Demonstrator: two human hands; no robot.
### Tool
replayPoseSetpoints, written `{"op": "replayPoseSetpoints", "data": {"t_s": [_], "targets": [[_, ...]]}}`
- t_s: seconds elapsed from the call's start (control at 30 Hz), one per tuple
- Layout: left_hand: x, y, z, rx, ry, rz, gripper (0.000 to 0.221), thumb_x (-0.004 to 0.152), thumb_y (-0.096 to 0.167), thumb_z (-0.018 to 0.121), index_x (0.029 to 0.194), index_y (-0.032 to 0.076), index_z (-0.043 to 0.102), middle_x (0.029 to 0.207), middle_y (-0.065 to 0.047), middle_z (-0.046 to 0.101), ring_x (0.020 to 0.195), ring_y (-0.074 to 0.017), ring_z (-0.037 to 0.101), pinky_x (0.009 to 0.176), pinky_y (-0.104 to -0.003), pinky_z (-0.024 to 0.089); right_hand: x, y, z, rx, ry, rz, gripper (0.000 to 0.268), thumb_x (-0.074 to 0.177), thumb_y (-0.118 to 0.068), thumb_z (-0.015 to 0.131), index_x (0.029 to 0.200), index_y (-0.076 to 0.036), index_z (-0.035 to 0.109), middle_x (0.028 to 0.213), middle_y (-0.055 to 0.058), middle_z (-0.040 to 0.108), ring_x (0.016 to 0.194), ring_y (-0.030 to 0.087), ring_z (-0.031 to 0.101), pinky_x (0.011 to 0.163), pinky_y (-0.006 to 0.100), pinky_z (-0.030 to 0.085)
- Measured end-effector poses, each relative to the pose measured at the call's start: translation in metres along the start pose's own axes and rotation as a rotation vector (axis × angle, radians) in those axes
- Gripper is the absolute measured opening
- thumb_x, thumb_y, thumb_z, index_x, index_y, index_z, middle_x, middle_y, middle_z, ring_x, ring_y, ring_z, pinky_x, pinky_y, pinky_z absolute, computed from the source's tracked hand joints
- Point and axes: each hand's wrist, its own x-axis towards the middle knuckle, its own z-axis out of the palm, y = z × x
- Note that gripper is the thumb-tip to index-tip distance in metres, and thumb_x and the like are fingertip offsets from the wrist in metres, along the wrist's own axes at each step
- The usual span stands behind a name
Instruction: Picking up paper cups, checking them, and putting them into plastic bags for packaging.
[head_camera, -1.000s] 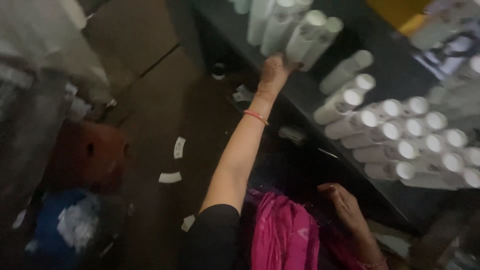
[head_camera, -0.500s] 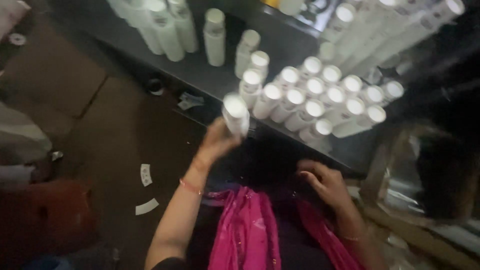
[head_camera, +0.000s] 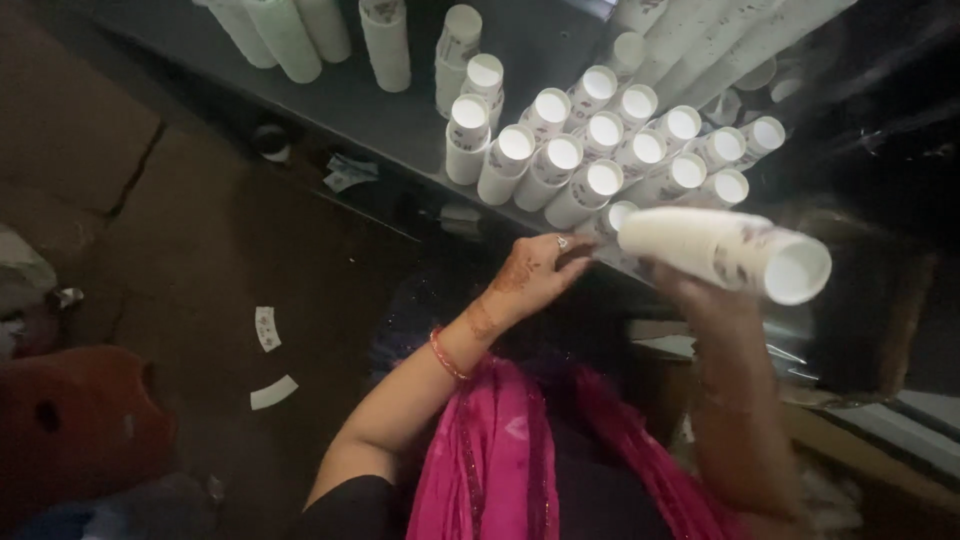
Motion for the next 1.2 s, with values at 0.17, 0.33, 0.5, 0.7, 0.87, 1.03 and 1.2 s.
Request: {"op": "replayPoseSetpoints", "data": {"t_s": [0.17,0.33,0.5,0.7,0.87,1.03,1.2], "targets": [[-0.004,-0.027,-0.007,0.129,-0.003,-0.117,0.026,0.092,0.023,0.065,0.111,0.008,0.075,0.102,-0.019,0.074,0.098,-0.0354,0.072,0.086,-0.043,0.056,0.018,-0.02,0.007,0.493,0.306,0.179,0.055,0.081,0.002,0.088,0.128,0.0,0.059,0.118,0.009,0.071,0.107,0.017,0.071,0.092,0.031,0.058],[-0.001,-0.055,0.008,0.13,-0.004,-0.169,0.026,0.091,0.026,0.064,0.102,0.006,0.075,0.096,-0.021,0.073,0.094,-0.0372,0.072,0.082,-0.044,0.056,0.028,-0.029,0.011,0.368,0.288,0.298,0.037,0.082,-0.001,0.088,0.115,0.001,0.07,0.109,0.008,0.075,0.099,0.017,0.071,0.086,0.032,0.058],[0.019,-0.059,0.031,0.042,0.039,-0.218,0.031,0.091,0.033,0.065,0.101,0.006,0.077,0.097,-0.02,0.074,0.093,-0.0353,0.074,0.081,-0.042,0.057,0.027,-0.027,0.009,0.37,0.275,0.352,0.034,0.082,0.003,0.086,0.113,0.003,0.071,0.112,0.009,0.076,0.102,0.019,0.071,0.087,0.034,0.057],[0.037,-0.06,0.052,-0.074,0.062,-0.298,0.045,0.09,0.05,0.067,0.099,0.008,0.079,0.092,-0.016,0.077,0.087,-0.0318,0.075,0.078,-0.04,0.056,0.028,-0.047,-0.009,0.639,0.288,0.395,0.041,0.086,0.004,0.079,0.124,0.001,0.063,0.115,0.009,0.073,0.103,0.02,0.072,0.088,0.034,0.061],[0.042,-0.057,0.056,-0.158,0.014,-0.324,0.047,0.091,0.054,0.062,0.095,0.01,0.079,0.084,-0.011,0.079,0.081,-0.026,0.079,0.077,-0.038,0.059,0.023,-0.033,-0.011,0.646,0.274,0.239,0.05,0.084,0.007,0.08,0.128,-0.001,0.059,0.12,0.008,0.07,0.11,0.019,0.069,0.095,0.033,0.059],[0.05,-0.068,0.071,-0.01,0.029,-0.255,0.044,0.094,0.051,0.057,0.1,0.011,0.077,0.092,-0.013,0.077,0.088,-0.0305,0.076,0.08,-0.041,0.057,0.025,-0.026,-0.005,0.423,0.272,0.224,0.046,0.085,0.007,0.081,0.126,0.001,0.061,0.118,0.01,0.071,0.107,0.019,0.071,0.095,0.033,0.058],[0.067,-0.064,0.089,0.11,-0.059,-0.285,0.042,0.093,0.048,0.052,0.095,0.015,0.078,0.095,-0.014,0.077,0.091,-0.0345,0.073,0.084,-0.046,0.055,0.007,-0.025,-0.022,-0.151,0.434,0.125,0.053,0.078,0.001,0.092,0.121,0.005,0.061,0.111,0.015,0.069,0.097,0.025,0.068,0.086,0.034,0.055]]}}
